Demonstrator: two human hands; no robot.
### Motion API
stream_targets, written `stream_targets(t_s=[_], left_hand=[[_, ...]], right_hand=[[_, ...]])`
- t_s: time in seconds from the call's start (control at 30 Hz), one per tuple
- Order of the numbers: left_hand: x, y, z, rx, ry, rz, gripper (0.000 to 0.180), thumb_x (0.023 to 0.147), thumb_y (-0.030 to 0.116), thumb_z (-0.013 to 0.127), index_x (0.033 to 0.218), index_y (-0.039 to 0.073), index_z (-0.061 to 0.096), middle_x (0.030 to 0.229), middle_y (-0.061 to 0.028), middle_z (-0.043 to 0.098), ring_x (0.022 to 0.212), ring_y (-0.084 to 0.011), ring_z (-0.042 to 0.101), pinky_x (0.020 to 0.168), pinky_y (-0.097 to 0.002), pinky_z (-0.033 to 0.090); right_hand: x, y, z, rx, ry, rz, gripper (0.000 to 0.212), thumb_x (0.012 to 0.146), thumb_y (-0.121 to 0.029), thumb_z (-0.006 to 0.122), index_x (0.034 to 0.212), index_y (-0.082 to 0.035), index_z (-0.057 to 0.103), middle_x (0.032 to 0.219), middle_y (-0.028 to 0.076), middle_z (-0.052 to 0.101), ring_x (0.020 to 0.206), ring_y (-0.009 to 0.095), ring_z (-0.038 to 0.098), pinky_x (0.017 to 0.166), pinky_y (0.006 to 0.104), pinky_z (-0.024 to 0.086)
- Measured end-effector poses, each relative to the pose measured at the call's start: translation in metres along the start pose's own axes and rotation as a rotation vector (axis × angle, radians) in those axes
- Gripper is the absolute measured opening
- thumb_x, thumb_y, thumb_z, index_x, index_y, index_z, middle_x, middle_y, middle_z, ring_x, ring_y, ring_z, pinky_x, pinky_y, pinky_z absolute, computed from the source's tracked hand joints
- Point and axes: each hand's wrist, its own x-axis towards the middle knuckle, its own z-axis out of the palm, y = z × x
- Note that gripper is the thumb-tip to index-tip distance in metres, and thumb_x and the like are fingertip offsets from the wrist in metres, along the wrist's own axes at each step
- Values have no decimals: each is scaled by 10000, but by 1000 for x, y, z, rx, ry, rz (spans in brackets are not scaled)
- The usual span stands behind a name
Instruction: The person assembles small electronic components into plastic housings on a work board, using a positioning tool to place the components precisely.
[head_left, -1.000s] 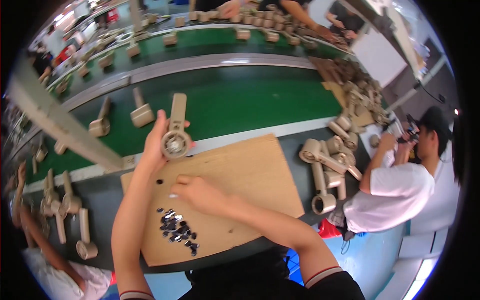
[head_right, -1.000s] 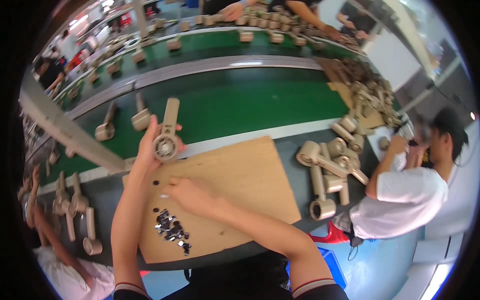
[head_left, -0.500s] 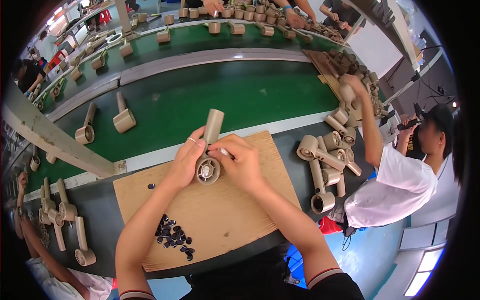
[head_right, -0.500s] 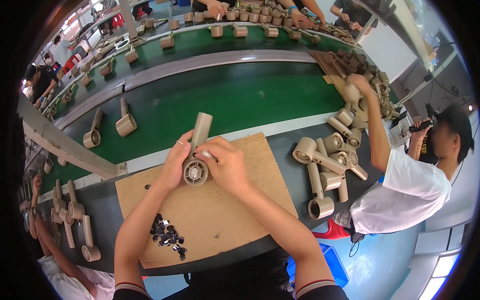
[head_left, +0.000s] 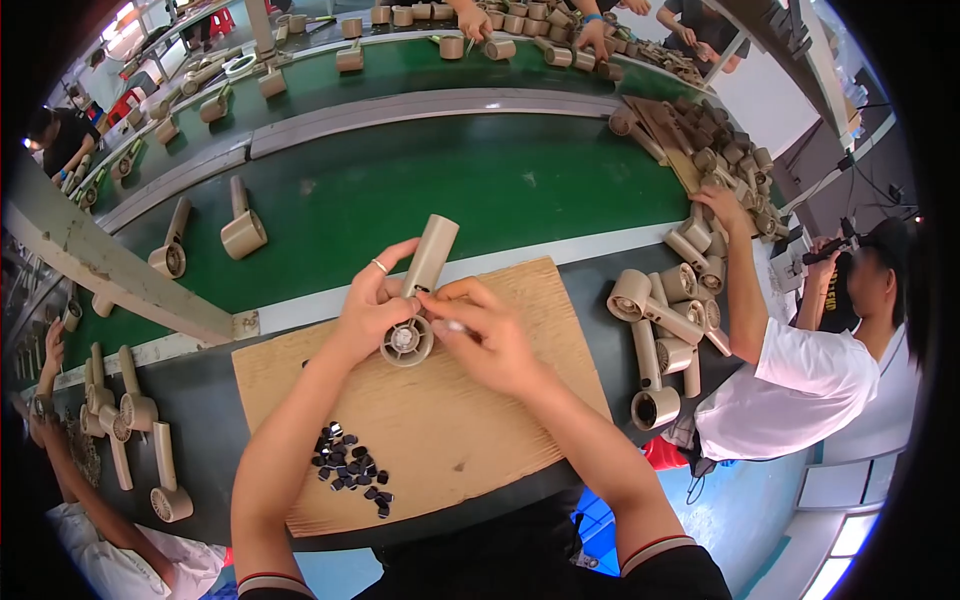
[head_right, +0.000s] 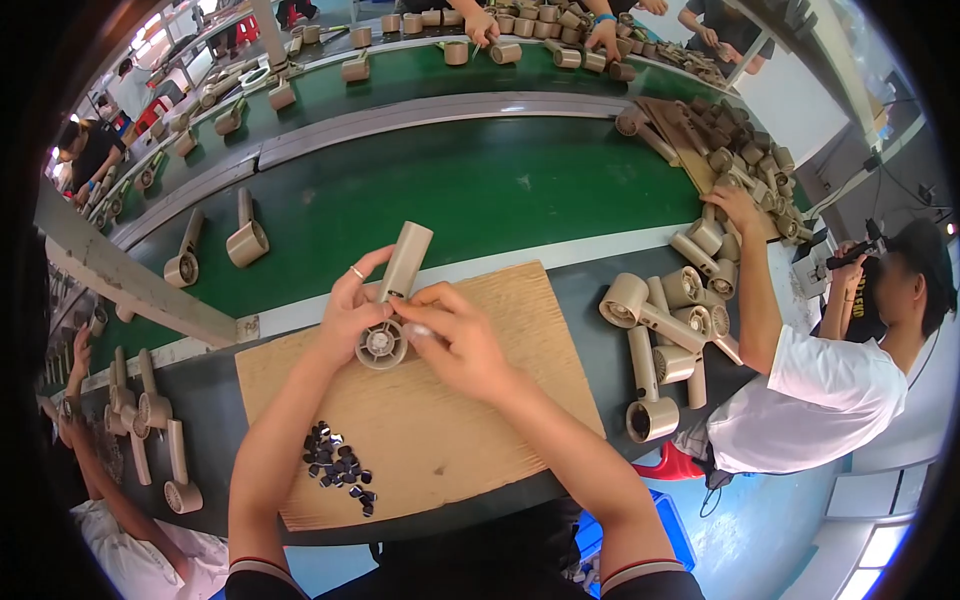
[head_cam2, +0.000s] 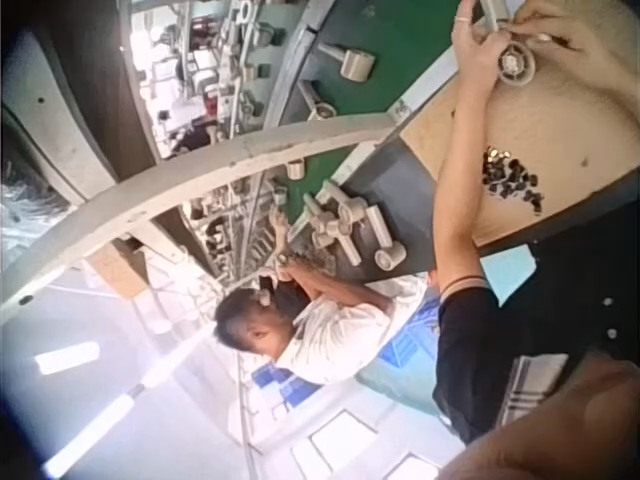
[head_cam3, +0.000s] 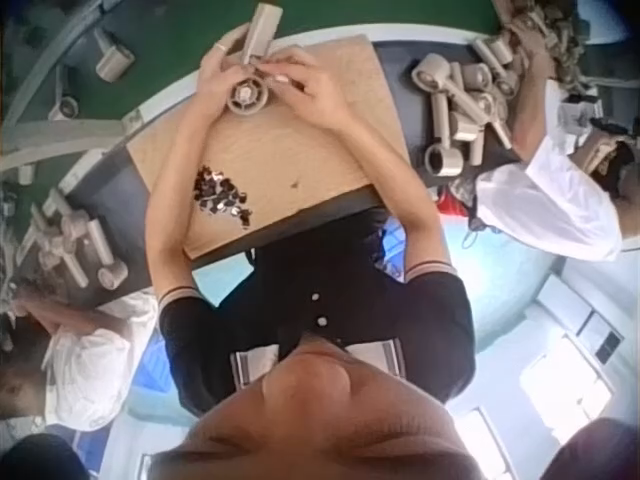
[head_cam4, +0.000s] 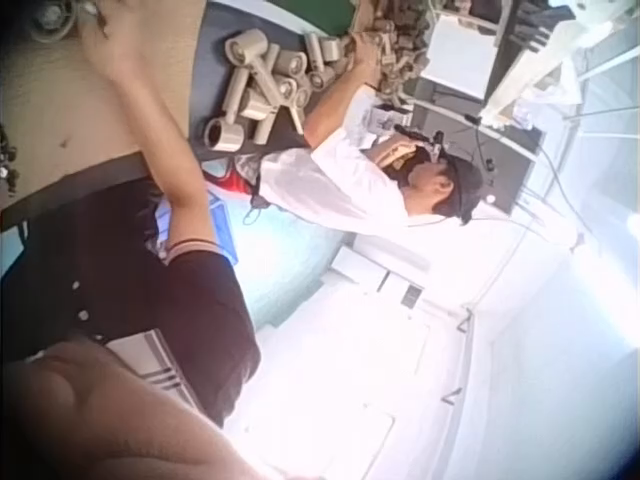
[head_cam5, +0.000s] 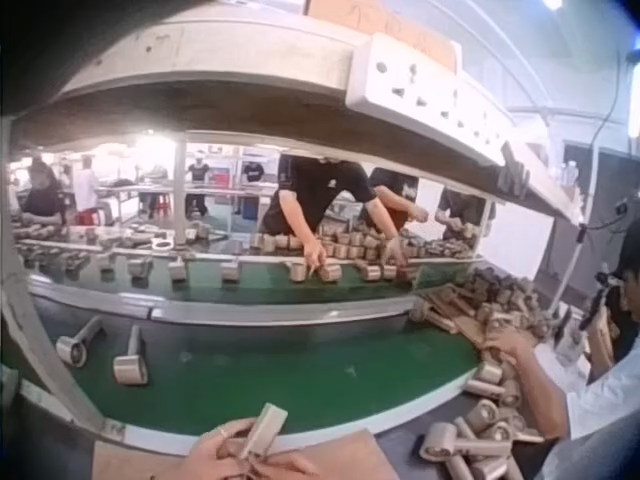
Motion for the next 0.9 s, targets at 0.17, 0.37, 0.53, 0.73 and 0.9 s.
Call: stream_targets(t_s=[0.17,0.37,0.53,0.73,0.9], left_hand=[[1,10,-3,122,-110,-125,732,745,-37,518,1465,2,391,791,-121,686,673,-141,661,626,-256,510],[-2,11,-2,179,-113,-141,718,750,-46,509,1459,-12,399,788,-123,690,673,-136,663,632,-258,518],[4,10,-2,193,-140,-128,723,745,-57,512,1458,-4,404,792,-124,692,667,-137,666,625,-259,521],[5,12,-3,186,-86,-173,714,732,-92,501,1437,4,441,807,-123,693,673,-150,689,617,-263,545],[2,9,-2,186,-70,-168,715,713,-72,517,1422,-15,455,778,-97,678,655,-131,680,586,-244,523]], right_hand=[[0,17,-6,-218,-124,143,145,906,-106,572,988,7,612,850,138,635,720,302,656,595,415,514],[0,18,13,-580,-200,160,103,817,-43,592,857,-1,507,801,205,644,690,400,655,576,487,520],[-2,19,8,-640,-218,154,108,815,-45,587,887,2,521,758,190,655,701,386,677,587,473,546],[1,16,14,-765,-342,198,122,838,-93,582,898,6,544,764,196,687,673,357,705,566,441,569],[6,16,4,-593,-386,247,157,858,-102,580,932,34,553,844,238,683,770,357,703,649,443,566]])
